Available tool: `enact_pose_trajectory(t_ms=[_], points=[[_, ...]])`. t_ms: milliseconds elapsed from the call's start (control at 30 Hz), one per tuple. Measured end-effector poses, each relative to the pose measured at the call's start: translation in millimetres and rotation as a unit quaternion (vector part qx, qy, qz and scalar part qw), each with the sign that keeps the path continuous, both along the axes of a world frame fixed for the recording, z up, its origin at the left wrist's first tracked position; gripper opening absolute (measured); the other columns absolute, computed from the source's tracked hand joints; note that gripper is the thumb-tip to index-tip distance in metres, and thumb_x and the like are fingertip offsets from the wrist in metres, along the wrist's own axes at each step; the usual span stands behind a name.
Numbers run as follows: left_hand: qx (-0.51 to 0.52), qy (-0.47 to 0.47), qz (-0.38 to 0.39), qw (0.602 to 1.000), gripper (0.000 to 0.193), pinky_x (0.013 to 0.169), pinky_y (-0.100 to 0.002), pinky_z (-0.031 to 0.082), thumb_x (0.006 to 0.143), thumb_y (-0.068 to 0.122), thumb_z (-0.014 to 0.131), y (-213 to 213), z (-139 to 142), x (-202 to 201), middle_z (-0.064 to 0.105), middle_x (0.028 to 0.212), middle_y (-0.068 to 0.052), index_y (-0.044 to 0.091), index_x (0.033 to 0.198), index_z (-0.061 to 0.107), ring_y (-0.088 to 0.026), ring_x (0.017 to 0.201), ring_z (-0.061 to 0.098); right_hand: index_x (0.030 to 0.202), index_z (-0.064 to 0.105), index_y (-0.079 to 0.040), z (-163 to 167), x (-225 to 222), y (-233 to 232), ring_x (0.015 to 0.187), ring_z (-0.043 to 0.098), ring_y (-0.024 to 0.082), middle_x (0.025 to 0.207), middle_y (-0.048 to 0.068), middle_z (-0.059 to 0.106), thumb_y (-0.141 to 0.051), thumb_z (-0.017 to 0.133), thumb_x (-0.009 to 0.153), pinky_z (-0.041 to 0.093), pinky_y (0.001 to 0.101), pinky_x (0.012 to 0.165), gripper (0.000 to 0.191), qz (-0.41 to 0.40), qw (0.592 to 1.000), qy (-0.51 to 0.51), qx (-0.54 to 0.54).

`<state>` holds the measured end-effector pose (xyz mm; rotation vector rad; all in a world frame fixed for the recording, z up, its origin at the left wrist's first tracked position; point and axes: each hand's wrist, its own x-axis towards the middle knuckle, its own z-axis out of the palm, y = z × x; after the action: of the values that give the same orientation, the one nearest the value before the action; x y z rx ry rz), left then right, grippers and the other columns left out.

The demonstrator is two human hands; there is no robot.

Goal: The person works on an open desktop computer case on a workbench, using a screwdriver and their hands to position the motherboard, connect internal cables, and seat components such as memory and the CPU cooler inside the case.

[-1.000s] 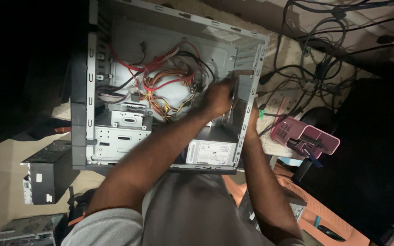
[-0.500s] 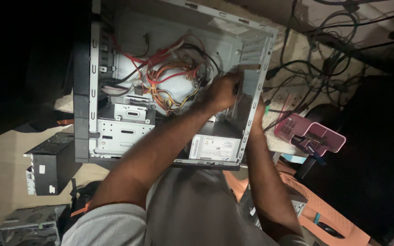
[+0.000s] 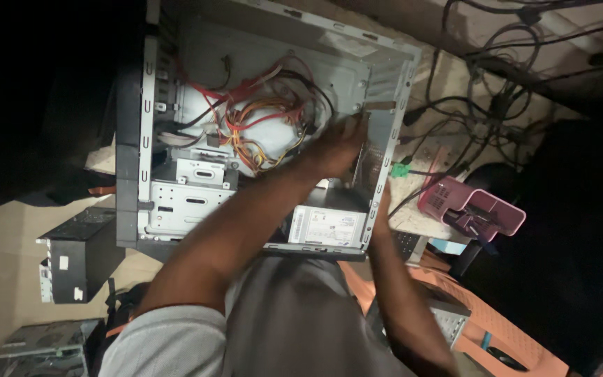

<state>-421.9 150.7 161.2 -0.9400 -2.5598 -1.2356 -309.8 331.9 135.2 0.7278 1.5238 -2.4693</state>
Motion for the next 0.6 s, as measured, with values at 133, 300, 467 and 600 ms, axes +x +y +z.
enact_pose_trajectory(t_ms=[133, 300, 467, 600], points=[[0.002, -0.142, -0.072, 0.987, 0.105, 0.102, -0.050, 0.048, 0.043, 0.024, 0.096, 1, -9, -2, 0.053, 0.132, -0.035, -0.007, 0.131, 0.049, -0.050, 0.118, 0.055, 0.119, 0.065, -0.006, -14, 17, -2, 0.082, 0.069, 0.016, 0.099, 0.004, 0.071, -0.024, 0.050, 0.101, 0.059, 0.0307, 0.071, 0.029, -0.066, 0.991, -0.100, -0.062], [-0.036, -0.198, -0.084, 0.976, 0.122, 0.116, -0.045, 0.041, 0.049, 0.024, 0.094, 3, -20, -5, 0.042, 0.149, -0.037, -0.009, 0.151, 0.035, -0.050, 0.136, 0.046, 0.113, 0.067, -0.007, -18, 0, -15, 0.071, 0.062, 0.012, 0.087, 0.000, 0.065, -0.026, 0.052, 0.109, 0.053, 0.0281, 0.059, 0.024, -0.004, 0.994, 0.029, -0.101], [-0.052, -0.146, -0.103, 0.983, 0.124, 0.122, -0.046, 0.029, 0.051, 0.034, 0.095, -1, -15, -8, 0.031, 0.153, -0.039, -0.013, 0.147, 0.031, -0.050, 0.144, 0.033, 0.116, 0.068, -0.007, 2, -12, -34, 0.069, 0.056, 0.007, 0.086, -0.004, 0.061, -0.007, 0.061, 0.097, 0.048, 0.0255, 0.055, 0.020, -0.008, 0.996, 0.078, 0.032], [-0.143, -0.203, -0.105, 0.963, 0.118, 0.117, -0.048, 0.029, 0.061, 0.039, 0.094, -3, 14, -7, 0.031, 0.154, -0.034, -0.008, 0.149, 0.032, -0.049, 0.143, 0.032, 0.121, 0.068, -0.003, 19, -17, -41, 0.073, 0.056, 0.004, 0.094, -0.004, 0.065, -0.002, 0.062, 0.096, 0.047, 0.0218, 0.059, 0.026, 0.007, 0.975, 0.127, 0.184]])
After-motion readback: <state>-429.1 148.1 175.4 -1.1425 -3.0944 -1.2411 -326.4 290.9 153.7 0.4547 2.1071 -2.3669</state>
